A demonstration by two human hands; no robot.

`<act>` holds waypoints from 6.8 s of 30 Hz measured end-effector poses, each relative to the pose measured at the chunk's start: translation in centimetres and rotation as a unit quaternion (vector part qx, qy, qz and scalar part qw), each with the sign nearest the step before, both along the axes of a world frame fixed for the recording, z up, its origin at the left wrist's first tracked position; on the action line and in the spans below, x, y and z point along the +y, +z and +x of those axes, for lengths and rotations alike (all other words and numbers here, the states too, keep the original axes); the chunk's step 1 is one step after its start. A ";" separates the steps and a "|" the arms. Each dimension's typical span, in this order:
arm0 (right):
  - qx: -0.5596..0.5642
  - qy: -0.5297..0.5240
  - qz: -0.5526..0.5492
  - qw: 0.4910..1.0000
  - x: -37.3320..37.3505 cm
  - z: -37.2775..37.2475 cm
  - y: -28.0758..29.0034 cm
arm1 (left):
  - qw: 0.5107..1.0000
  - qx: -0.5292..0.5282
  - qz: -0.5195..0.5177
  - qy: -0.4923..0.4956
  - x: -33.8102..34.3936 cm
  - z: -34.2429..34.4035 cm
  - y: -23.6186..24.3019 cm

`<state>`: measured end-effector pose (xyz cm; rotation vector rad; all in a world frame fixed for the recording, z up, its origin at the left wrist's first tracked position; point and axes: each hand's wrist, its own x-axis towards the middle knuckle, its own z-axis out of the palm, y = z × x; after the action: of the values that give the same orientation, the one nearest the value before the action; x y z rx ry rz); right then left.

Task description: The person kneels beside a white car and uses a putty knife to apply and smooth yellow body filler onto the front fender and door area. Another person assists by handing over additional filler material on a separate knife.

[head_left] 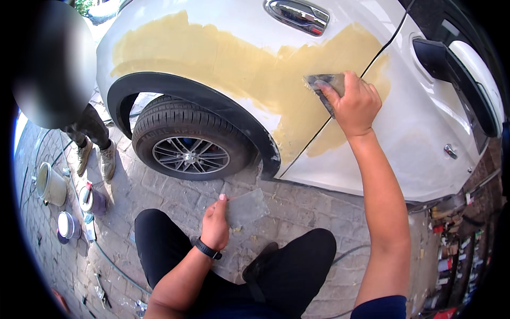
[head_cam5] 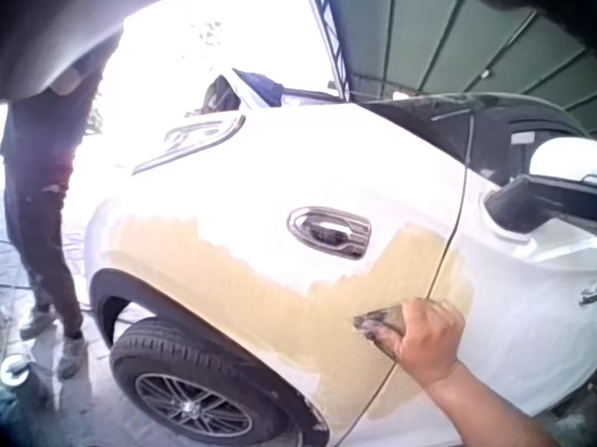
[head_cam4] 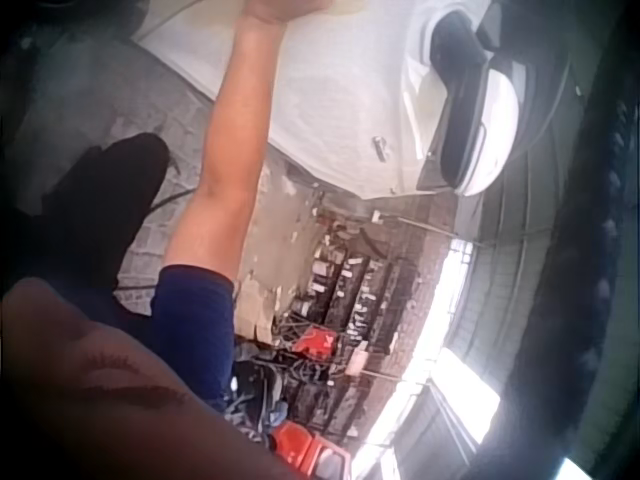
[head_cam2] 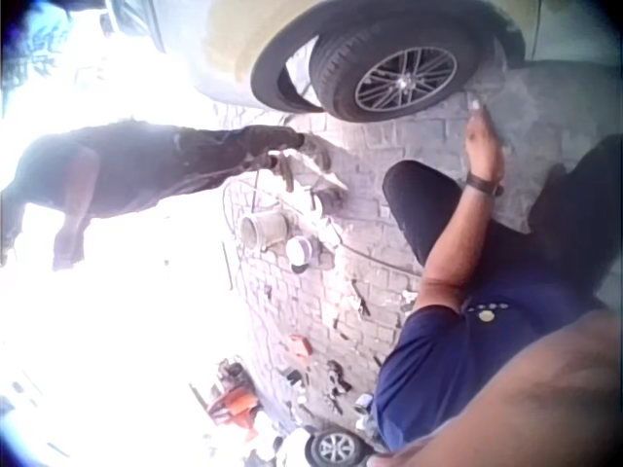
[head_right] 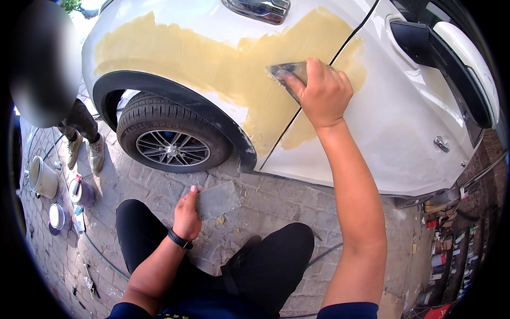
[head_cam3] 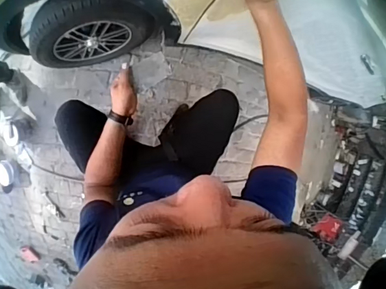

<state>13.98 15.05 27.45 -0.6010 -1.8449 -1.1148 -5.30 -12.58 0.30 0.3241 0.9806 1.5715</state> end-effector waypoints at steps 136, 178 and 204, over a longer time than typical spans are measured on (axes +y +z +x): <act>0.569 0.285 -0.473 0.610 -10.8 3.3 -22.8 | 0.997 0.063 -0.050 0.012 1.2 1.4 0.3; 0.814 0.402 -0.408 0.096 -10.3 -6.7 -24.9 | 0.999 -0.015 -0.016 0.034 0.9 -1.4 -0.4; 0.765 0.461 -0.423 0.151 -8.6 -6.2 -20.6 | 0.999 0.000 -0.023 0.034 0.7 -1.2 -0.3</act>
<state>7.73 6.41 6.84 -0.4868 -0.1733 1.3875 -6.46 -11.85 0.03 0.2623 1.0359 1.6084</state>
